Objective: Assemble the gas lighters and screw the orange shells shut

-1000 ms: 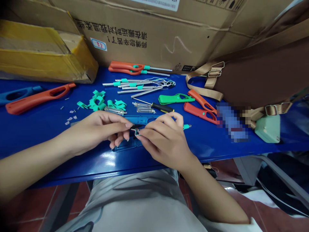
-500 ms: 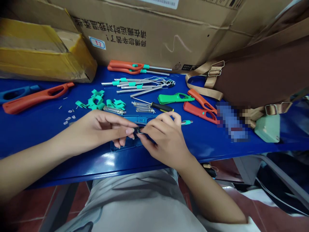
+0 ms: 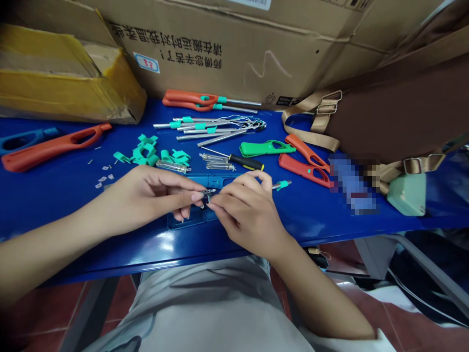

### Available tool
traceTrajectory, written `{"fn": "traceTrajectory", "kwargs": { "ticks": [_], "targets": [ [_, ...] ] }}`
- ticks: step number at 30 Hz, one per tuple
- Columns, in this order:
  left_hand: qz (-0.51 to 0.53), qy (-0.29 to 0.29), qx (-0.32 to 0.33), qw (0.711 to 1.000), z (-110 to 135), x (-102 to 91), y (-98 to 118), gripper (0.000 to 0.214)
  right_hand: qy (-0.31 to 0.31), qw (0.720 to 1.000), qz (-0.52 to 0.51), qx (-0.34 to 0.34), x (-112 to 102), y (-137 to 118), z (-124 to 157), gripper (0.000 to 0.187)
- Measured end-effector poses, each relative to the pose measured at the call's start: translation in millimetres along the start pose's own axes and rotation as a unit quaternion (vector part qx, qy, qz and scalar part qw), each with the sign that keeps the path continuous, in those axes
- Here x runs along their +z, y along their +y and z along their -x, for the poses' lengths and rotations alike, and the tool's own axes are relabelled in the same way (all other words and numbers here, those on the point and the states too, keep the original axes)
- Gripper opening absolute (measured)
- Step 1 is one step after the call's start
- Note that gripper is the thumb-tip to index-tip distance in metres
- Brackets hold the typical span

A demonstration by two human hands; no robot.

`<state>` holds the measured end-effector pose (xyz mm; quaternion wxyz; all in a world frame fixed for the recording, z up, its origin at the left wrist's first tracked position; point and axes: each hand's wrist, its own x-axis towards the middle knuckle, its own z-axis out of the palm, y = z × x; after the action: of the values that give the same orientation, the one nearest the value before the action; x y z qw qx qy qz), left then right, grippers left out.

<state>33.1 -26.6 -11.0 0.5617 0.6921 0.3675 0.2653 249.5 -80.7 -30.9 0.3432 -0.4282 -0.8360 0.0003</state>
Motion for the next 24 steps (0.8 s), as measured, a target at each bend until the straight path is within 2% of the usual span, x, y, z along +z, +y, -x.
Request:
{"fn": "traceTrajectory", "kwargs": {
  "ticks": [3,12,19,24],
  "targets": [
    [-0.014,0.002,-0.004,1.000,-0.3,0.7,-1.5,0.013,-0.003,1.000,-0.001,-0.002,-0.3,-0.5,-0.1,0.007],
    [0.075,-0.001,-0.092,0.993,-2.7,4.6,1.4,0.008,-0.016,1.000,0.000,0.002,1.2,1.0,-0.8,0.007],
    [0.093,-0.012,-0.102,0.990,-3.7,4.0,1.2,0.010,0.000,0.999,-0.005,0.049,1.0,-0.4,-0.7,0.006],
    [0.062,-0.010,-0.089,0.994,-1.8,6.0,1.2,0.015,0.002,0.998,-0.007,0.063,2.5,-1.1,-1.0,0.005]
  ]
}}
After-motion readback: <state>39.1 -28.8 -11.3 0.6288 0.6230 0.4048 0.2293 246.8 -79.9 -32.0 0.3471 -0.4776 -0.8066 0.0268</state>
